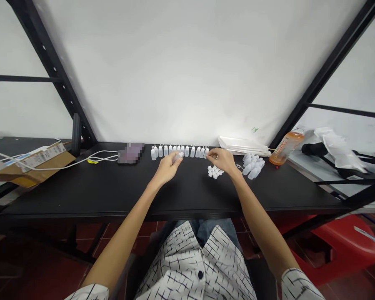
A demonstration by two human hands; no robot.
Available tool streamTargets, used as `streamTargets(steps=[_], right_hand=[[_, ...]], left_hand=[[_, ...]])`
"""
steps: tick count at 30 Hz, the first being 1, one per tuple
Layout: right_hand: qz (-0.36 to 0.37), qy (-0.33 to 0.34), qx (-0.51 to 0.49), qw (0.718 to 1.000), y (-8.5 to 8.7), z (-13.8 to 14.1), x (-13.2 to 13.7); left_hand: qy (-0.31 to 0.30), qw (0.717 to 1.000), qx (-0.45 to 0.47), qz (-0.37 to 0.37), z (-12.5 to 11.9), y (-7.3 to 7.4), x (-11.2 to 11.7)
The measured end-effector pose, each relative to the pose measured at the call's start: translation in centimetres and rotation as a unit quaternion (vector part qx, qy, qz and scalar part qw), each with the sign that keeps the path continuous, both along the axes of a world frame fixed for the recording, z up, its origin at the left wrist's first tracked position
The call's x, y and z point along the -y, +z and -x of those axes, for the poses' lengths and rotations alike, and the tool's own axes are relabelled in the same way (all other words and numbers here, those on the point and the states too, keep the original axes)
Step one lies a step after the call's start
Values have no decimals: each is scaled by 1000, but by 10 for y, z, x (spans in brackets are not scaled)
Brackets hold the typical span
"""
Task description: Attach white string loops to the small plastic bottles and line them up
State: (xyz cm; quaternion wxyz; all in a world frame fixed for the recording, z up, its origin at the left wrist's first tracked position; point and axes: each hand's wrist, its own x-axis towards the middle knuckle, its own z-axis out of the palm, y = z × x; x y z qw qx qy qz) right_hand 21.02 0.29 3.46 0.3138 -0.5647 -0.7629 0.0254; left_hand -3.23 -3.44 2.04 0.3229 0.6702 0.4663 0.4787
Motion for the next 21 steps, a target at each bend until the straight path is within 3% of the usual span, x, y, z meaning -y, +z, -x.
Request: streamTargets(steps=[2,4,8,13,15,17,21], right_hand=[[16,-73,91,993,0,-8,-3],[59,-101,138,984,1,-10,-3],[92,-92,166,978,1,-6,-1],[47,-56,184,980,-5,-3,-4],[4,-36,123,992,-7,0,-4],[-22,3,-9,1000,-9,7,-3],[13,126,-267,955,-9,29,3]], left_hand=[[40,992,-118,-38,2,-1,0],[48,979,-185,-65,2,-2,0],[31,971,-216,-93,2,-3,2],[27,972,-214,-89,1,-1,4],[14,977,-200,-78,0,1,6],[-1,981,-183,-68,-1,2,7],[-26,985,-152,-74,-2,2,8]])
